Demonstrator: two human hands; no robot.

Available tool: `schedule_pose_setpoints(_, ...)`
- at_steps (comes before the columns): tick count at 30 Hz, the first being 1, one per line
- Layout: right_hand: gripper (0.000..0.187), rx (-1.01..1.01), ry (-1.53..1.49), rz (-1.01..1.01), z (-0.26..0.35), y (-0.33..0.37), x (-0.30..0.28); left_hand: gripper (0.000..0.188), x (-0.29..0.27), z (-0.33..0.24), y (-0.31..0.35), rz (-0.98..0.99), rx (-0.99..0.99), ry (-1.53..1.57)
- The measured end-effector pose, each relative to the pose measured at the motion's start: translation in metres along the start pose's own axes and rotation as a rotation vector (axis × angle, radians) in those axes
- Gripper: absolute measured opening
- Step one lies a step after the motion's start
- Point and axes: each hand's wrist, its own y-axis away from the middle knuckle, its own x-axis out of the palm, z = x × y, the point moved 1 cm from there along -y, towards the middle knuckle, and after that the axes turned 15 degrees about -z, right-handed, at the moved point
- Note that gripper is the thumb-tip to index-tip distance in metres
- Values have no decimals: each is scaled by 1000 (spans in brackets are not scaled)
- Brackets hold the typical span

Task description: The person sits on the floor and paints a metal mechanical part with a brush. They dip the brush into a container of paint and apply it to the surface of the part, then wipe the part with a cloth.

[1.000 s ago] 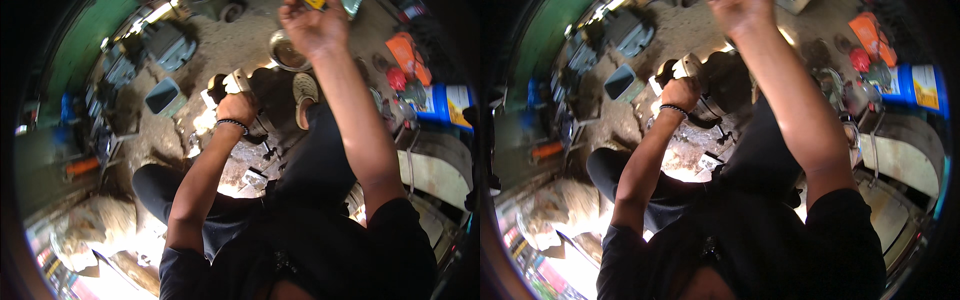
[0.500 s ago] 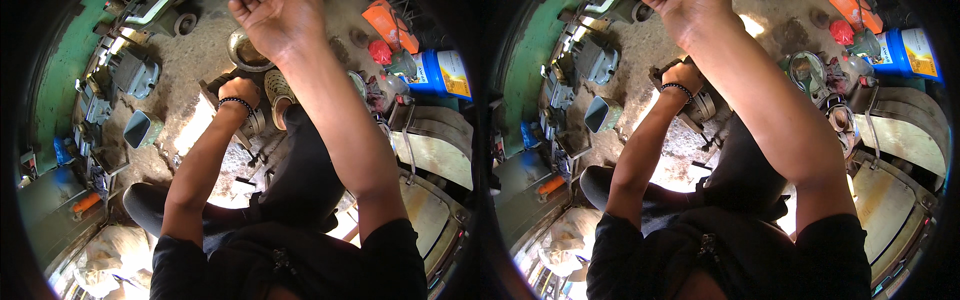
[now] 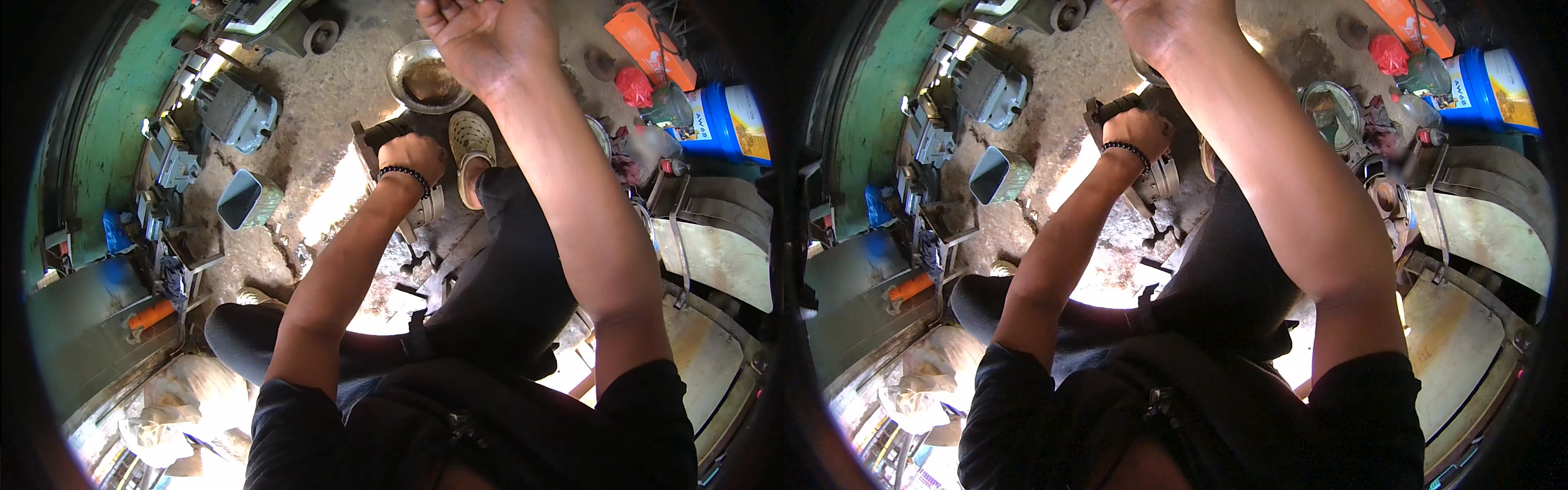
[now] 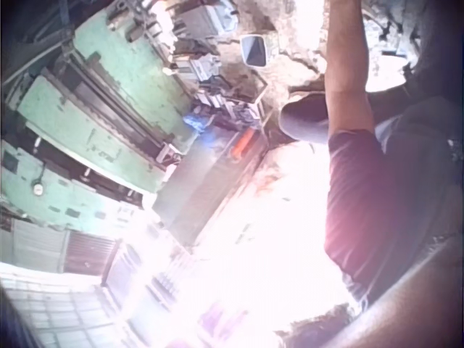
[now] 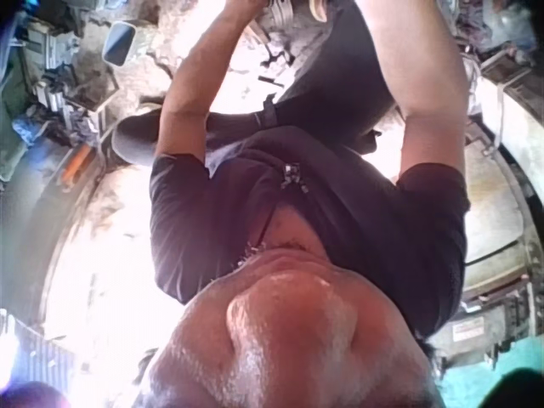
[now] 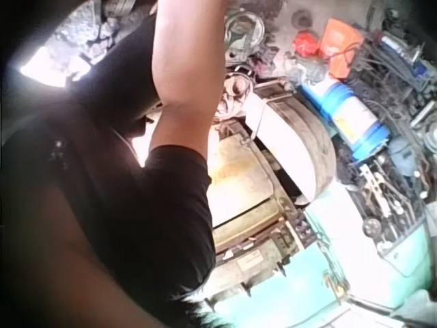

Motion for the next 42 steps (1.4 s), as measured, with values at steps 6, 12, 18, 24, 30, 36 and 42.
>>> schedule_pose_setpoints(6, 23, 65, -34, -33, 5, -1, -4, 41, -1, 0, 2, -83, -74, -12)
schedule_pose_setpoints(12, 24, 86, -68, 137, 5, -7, -3, 49, 2, 15, -21, -136, -71, -60)
schedule_pose_setpoints(18, 22, 83, -101, 191, 8, -2, -3, 50, 2, 22, -28, -224, -84, -58)
schedule_pose_setpoints(24, 20, 121, -67, 87, 23, 10, 4, 48, 15, 31, -33, -278, -61, -50)
schedule_pose_setpoints(30, 19, 32, -116, 154, 19, 20, 1, 33, 7, 42, -8, -629, 129, 75)
schedule_pose_setpoints(36, 20, 56, -102, 157, 9, 8, 0, 86, 34, 49, 62, -804, -389, 101)
schedule_pose_setpoints(42, 23, 105, -45, -40, 9, -12, -7, 89, 54, 62, 58, -729, -550, 322)
